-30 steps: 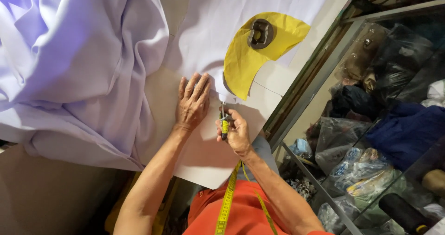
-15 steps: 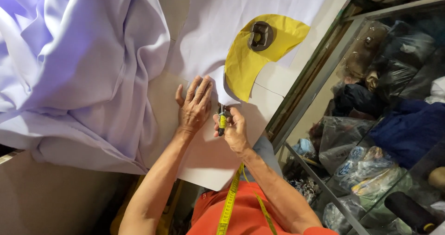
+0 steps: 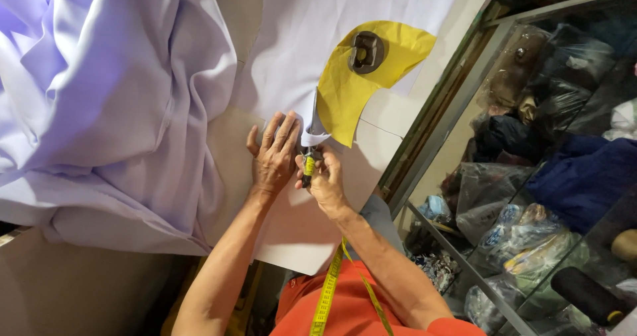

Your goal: The person uses scissors to cut a piece of white fabric following the outline of a yellow paper pattern. They then lift the cut fabric piece and place it on a nearby sewing machine before returning to the table to continue cutting.

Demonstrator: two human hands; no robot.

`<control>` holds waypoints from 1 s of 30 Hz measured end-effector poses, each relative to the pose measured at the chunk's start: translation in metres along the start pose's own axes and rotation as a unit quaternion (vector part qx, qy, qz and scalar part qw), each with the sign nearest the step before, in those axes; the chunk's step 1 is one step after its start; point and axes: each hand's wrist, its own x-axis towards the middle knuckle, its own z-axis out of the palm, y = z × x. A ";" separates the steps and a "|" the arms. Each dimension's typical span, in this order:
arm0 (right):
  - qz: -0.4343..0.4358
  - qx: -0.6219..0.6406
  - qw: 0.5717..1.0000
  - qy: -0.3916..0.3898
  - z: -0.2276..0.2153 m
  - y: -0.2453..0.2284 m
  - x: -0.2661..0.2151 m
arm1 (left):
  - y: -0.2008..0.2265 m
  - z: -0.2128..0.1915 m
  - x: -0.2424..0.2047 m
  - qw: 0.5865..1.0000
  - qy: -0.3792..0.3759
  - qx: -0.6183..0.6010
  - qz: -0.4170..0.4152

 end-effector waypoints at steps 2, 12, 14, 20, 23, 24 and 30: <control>0.005 -0.010 1.000 -0.006 0.007 -0.011 -0.005 | 0.002 -0.009 0.005 1.000 -0.003 -0.003 -0.001; 0.005 0.016 1.000 -0.008 0.017 -0.018 0.011 | -0.003 -0.001 -0.002 0.999 -0.035 -0.010 -0.001; -0.006 0.016 1.000 -0.005 0.017 -0.007 0.016 | -0.003 -0.002 -0.001 0.999 -0.037 -0.012 -0.002; 0.009 0.045 0.999 0.004 0.032 -0.028 0.006 | -0.001 -0.004 0.000 0.999 -0.043 -0.005 -0.002; 0.012 0.047 0.999 0.012 0.034 -0.026 0.013 | -0.001 -0.003 -0.001 0.999 -0.047 -0.013 0.000; 0.006 0.047 0.999 0.016 0.035 -0.024 0.017 | -0.002 -0.003 -0.001 0.999 -0.045 -0.017 0.004; 0.008 0.050 0.999 0.014 0.033 -0.019 0.026 | -0.003 -0.001 0.001 0.999 -0.033 -0.020 0.001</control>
